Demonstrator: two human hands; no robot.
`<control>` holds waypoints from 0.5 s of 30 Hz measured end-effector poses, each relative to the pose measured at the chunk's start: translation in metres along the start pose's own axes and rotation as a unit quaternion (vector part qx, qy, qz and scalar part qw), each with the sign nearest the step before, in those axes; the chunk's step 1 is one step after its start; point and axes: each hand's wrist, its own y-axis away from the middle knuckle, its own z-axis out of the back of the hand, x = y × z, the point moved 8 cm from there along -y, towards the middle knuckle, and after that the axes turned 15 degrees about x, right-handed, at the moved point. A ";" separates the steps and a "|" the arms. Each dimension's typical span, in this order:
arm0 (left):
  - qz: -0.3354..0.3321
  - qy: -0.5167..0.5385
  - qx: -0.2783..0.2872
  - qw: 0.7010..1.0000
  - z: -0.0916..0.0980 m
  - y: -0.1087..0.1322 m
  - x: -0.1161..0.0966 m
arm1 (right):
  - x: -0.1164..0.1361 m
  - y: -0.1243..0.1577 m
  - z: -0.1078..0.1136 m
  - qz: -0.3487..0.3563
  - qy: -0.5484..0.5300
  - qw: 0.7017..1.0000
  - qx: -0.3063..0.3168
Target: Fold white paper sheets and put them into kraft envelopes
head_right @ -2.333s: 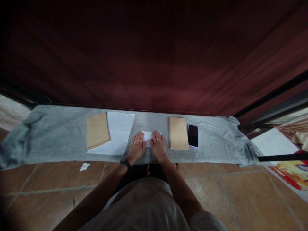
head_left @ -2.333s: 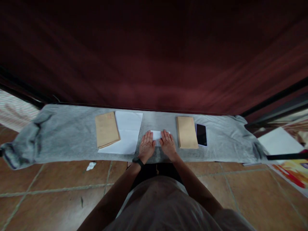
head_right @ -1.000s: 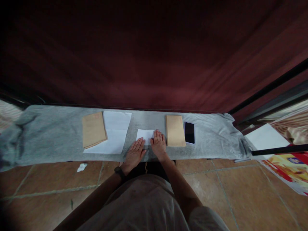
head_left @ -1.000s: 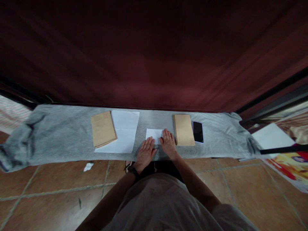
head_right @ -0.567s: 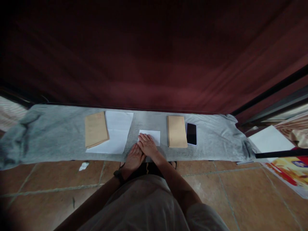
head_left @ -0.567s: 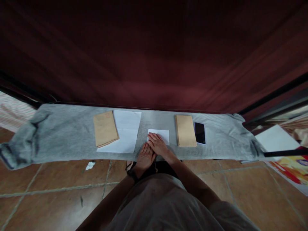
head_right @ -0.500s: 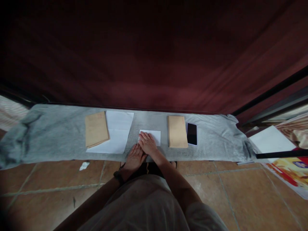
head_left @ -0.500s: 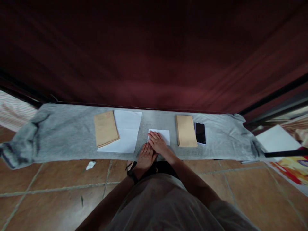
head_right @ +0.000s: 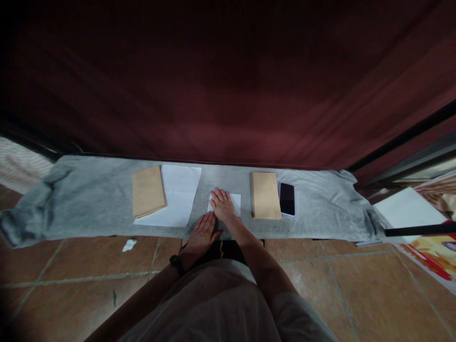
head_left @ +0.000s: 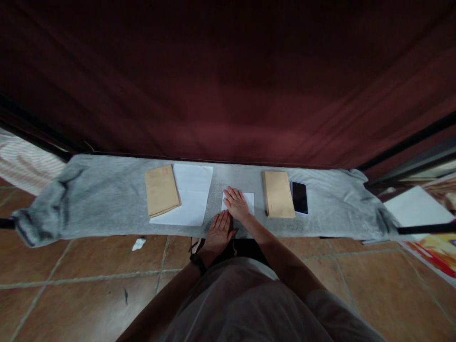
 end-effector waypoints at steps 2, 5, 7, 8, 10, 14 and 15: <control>0.001 0.001 -0.003 1.000 0.000 0.000 0.000 | 0.001 0.005 0.000 0.004 0.001 1.000 -0.001; 0.005 0.000 -0.001 1.000 -0.001 0.000 -0.001 | 0.003 0.024 -0.005 0.019 0.002 1.000 -0.001; 0.006 -0.002 0.002 1.000 -0.002 0.000 -0.001 | 0.001 0.040 -0.009 0.018 0.003 1.000 -0.006; 0.005 -0.003 0.004 1.000 -0.003 0.000 -0.001 | -0.002 0.049 -0.010 0.015 0.005 1.000 -0.012; 0.007 -0.002 0.005 1.000 -0.003 0.001 -0.001 | -0.008 0.065 -0.011 0.004 0.009 1.000 -0.029; 0.009 0.003 0.007 1.000 -0.004 0.002 0.001 | -0.023 0.089 -0.012 -0.028 0.016 0.998 -0.057; 0.010 0.004 0.007 1.000 -0.004 0.002 0.001 | -0.027 0.093 -0.012 -0.036 0.017 0.997 -0.061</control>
